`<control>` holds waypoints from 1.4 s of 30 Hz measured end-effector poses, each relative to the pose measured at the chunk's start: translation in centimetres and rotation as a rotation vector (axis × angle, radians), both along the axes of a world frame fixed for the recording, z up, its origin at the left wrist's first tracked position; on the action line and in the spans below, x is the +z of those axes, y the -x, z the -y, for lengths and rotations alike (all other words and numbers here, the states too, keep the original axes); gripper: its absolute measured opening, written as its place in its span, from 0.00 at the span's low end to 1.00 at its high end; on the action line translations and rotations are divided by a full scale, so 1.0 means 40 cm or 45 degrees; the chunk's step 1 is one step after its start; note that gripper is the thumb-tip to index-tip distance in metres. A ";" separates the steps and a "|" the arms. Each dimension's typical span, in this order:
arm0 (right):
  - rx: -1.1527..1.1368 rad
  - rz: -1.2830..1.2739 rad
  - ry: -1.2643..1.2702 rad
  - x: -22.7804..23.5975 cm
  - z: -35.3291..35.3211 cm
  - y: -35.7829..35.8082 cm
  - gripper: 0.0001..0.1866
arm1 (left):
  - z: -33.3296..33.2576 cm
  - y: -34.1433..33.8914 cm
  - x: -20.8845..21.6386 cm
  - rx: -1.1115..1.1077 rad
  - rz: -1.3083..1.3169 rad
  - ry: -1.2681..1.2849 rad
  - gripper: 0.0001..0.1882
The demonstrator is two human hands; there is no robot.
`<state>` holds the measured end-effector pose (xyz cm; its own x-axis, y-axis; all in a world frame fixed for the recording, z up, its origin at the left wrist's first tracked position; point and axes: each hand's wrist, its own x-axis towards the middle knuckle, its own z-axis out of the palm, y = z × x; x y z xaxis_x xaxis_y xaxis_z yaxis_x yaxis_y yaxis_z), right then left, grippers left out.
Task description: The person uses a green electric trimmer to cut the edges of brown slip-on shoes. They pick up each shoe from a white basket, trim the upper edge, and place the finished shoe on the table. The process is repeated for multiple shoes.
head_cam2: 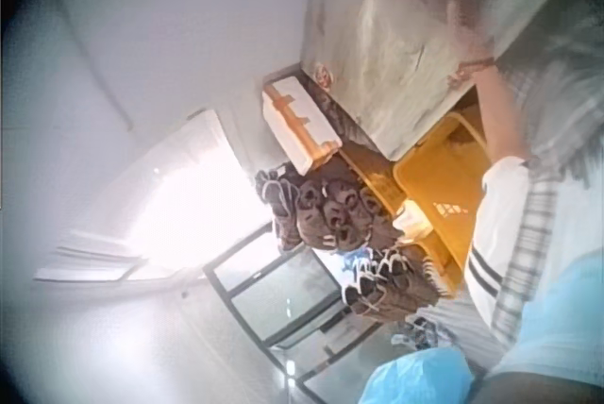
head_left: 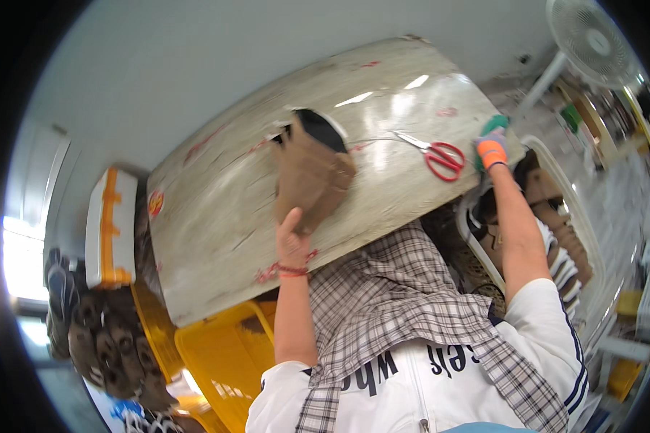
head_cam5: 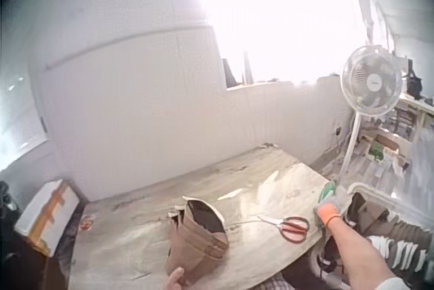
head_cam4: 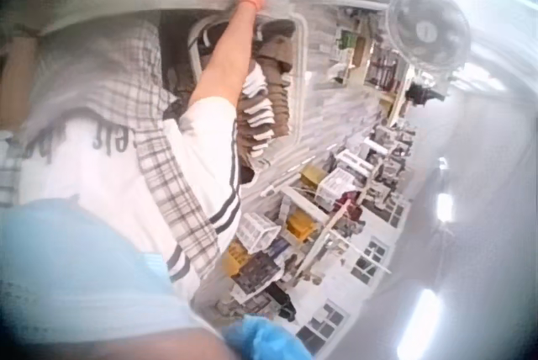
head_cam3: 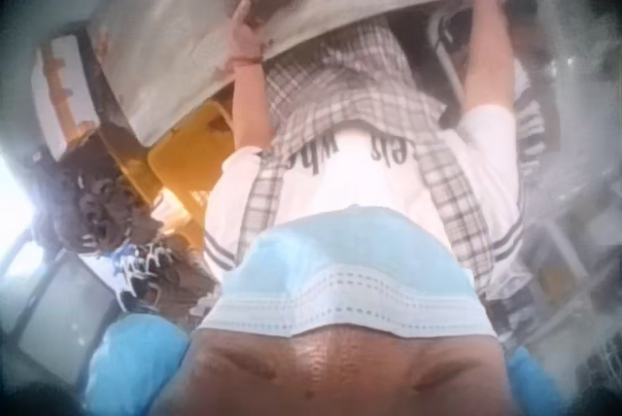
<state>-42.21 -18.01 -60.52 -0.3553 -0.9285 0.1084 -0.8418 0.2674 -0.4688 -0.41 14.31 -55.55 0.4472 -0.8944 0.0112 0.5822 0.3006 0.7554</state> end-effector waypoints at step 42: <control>1.642 -0.050 0.718 0.376 -0.683 -0.290 0.31 | -0.249 -0.180 0.113 -0.013 -0.750 0.051 0.16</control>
